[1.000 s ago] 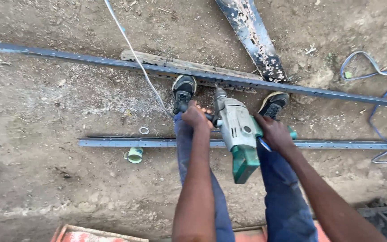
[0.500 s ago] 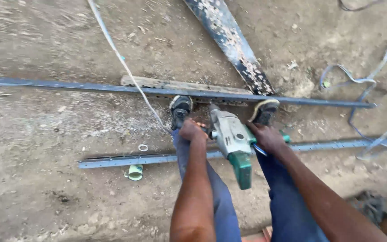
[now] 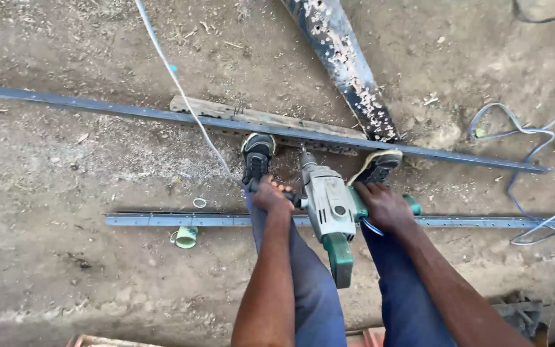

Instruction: Using a power hammer drill to create holes in a long metal beam on the ground.

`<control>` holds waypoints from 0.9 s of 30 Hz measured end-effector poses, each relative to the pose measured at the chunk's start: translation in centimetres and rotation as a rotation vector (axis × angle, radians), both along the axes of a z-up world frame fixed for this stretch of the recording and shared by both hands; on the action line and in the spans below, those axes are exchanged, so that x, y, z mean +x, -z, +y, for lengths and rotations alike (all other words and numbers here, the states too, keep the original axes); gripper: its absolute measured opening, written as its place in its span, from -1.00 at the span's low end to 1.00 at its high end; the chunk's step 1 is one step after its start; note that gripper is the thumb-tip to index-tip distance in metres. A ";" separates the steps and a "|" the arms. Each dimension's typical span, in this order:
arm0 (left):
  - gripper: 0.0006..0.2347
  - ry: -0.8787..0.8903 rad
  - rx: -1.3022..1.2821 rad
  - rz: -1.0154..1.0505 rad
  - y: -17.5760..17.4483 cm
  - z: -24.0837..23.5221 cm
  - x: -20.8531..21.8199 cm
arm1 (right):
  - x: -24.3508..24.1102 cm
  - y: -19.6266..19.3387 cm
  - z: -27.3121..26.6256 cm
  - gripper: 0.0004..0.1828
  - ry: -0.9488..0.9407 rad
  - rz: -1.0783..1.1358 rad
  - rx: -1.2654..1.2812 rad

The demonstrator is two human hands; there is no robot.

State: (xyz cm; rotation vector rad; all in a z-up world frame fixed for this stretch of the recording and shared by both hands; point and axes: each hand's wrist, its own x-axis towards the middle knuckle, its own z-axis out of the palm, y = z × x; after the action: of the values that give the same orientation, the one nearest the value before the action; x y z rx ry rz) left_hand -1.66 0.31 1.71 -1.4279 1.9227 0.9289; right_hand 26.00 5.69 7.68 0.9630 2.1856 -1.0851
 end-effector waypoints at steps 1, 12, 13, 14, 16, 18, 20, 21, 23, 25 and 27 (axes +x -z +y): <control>-0.86 0.000 0.002 -0.006 1.0 0.0 0.7 | 0.1 -0.3 0.8 -0.27 0.000 -0.006 0.002; -0.84 -0.023 0.052 0.024 -1.5 0.7 0.0 | -0.4 -0.2 0.2 -0.21 -0.062 -0.153 -0.197; -0.84 -0.034 0.040 0.040 0.4 0.3 0.5 | 0.1 0.6 1.0 -0.21 -0.076 -0.139 -0.207; -0.82 -0.001 0.028 0.008 2.0 -0.6 0.7 | 0.4 0.6 0.5 -0.16 -0.047 -0.125 -0.213; -0.79 0.020 0.013 -0.035 2.7 -0.7 1.4 | 0.9 0.8 0.9 -0.11 -0.030 -0.124 -0.221; -0.87 0.019 0.023 0.037 0.6 0.4 0.7 | 0.1 0.7 1.3 -0.16 -0.038 -0.129 -0.215; -0.87 0.037 0.000 0.029 0.1 0.2 1.0 | 1.0 0.8 0.2 -0.17 -0.036 -0.130 -0.223; -0.88 0.038 -0.020 0.033 0.2 0.4 0.9 | 1.1 1.6 0.4 -0.18 -0.054 -0.119 -0.226; -0.90 0.052 -0.015 0.031 2.2 -0.8 0.4 | -0.4 0.3 0.7 -0.16 -0.035 -0.125 -0.241; -0.92 0.023 -0.005 0.013 3.0 -0.4 1.3 | -0.2 0.0 2.6 -0.13 -0.057 -0.151 -0.249; -0.89 0.030 0.013 0.046 1.3 -0.3 0.6 | -1.1 -0.6 2.3 -0.15 -0.047 -0.154 -0.226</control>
State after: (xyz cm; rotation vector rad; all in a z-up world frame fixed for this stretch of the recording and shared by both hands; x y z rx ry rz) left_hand -1.06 -0.03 0.41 -1.3774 1.9635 0.9662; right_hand 24.95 8.02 8.25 0.8599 1.9062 -1.1667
